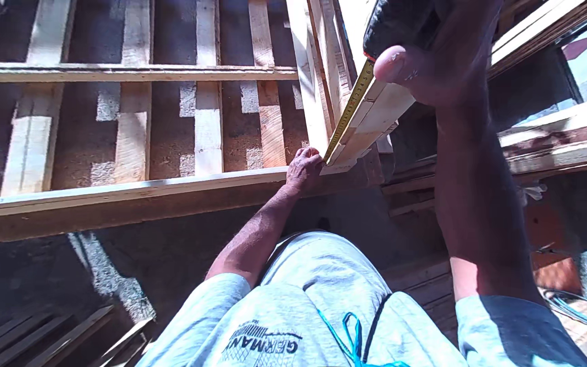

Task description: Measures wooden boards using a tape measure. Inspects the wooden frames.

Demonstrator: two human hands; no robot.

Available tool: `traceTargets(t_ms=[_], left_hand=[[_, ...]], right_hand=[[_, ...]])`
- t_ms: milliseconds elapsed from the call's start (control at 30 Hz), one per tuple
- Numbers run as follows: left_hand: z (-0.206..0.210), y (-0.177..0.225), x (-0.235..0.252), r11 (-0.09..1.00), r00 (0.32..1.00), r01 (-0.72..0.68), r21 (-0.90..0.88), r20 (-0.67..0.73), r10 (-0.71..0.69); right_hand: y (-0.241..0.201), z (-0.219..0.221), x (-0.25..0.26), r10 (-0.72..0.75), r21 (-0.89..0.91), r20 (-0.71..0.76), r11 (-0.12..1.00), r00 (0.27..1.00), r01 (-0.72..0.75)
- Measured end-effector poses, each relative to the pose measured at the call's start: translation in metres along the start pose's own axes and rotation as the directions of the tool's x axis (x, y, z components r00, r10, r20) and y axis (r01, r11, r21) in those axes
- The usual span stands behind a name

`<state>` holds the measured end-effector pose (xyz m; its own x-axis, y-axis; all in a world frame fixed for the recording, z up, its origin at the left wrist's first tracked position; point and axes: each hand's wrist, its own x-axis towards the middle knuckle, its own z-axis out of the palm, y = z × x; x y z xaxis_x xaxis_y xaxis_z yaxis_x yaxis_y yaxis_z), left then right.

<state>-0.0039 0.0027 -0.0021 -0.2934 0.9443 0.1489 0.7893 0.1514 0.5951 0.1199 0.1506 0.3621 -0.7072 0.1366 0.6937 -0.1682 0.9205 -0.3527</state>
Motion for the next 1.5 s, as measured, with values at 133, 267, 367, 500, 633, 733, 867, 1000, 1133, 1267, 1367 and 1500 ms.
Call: traceTargets(t_ms=[133, 267, 367, 500, 633, 733, 867, 1000, 1133, 1267, 1367, 1500], left_hand=[[-0.009, -0.001, 0.0, 0.996, 1.0, 0.002, -0.09, -0.004, -0.002], [-0.026, -0.002, -0.018, 0.916, 0.996, 0.017, -0.401, -0.073, -0.051], [-0.051, -0.001, -0.049, 0.88, 0.976, -0.072, -0.469, -0.215, -0.035], [-0.083, 0.006, -0.111, 0.808, 0.949, -0.17, -0.564, -0.316, -0.021], [-0.092, -0.004, -0.165, 0.736, 0.939, -0.127, -0.665, -0.32, -0.128], [-0.1, -0.022, -0.191, 0.716, 0.929, 0.072, -0.695, -0.215, -0.302], [-0.113, -0.044, -0.234, 0.757, 0.897, 0.235, -0.61, -0.163, -0.41], [-0.133, -0.062, -0.271, 0.777, 0.886, 0.305, -0.551, -0.134, -0.443], [-0.146, -0.087, -0.305, 0.729, 0.813, 0.576, -0.369, 0.172, -0.556], [-0.138, -0.12, -0.36, 0.526, 0.513, 0.845, -0.098, 0.432, -0.742], [-0.126, -0.139, -0.403, 0.262, 0.163, 0.961, 0.091, 0.579, -0.799], [-0.097, -0.15, -0.454, -0.143, -0.172, 0.985, 0.096, 0.585, -0.792]], right_hand=[[0.001, -0.002, 0.005, -0.004, -0.056, -0.004, 0.998, 1.0, 0.004], [-0.002, -0.002, 0.001, -0.129, -0.107, -0.024, 0.986, 0.991, 0.126], [-0.025, 0.015, -0.025, -0.238, -0.212, -0.135, 0.955, 0.962, 0.207], [-0.058, 0.083, -0.091, -0.198, -0.008, -0.044, 0.98, 0.979, 0.198], [-0.063, 0.186, -0.149, 0.044, 0.141, 0.206, 0.987, 0.978, -0.074], [-0.053, 0.231, -0.159, 0.269, 0.116, 0.283, 0.943, 0.921, -0.311], [-0.037, 0.263, -0.131, 0.597, 0.077, 0.295, 0.764, 0.746, -0.641], [0.009, 0.319, -0.11, 0.747, -0.027, 0.29, 0.631, 0.598, -0.775], [0.047, 0.365, -0.128, 0.821, -0.195, 0.287, 0.555, 0.494, -0.809], [0.05, 0.388, -0.136, 0.834, -0.389, 0.418, 0.522, 0.36, -0.759], [0.05, 0.394, -0.13, 0.815, -0.467, 0.472, 0.553, 0.335, -0.69], [0.051, 0.399, -0.124, 0.812, -0.557, 0.501, 0.568, 0.3, -0.606]])
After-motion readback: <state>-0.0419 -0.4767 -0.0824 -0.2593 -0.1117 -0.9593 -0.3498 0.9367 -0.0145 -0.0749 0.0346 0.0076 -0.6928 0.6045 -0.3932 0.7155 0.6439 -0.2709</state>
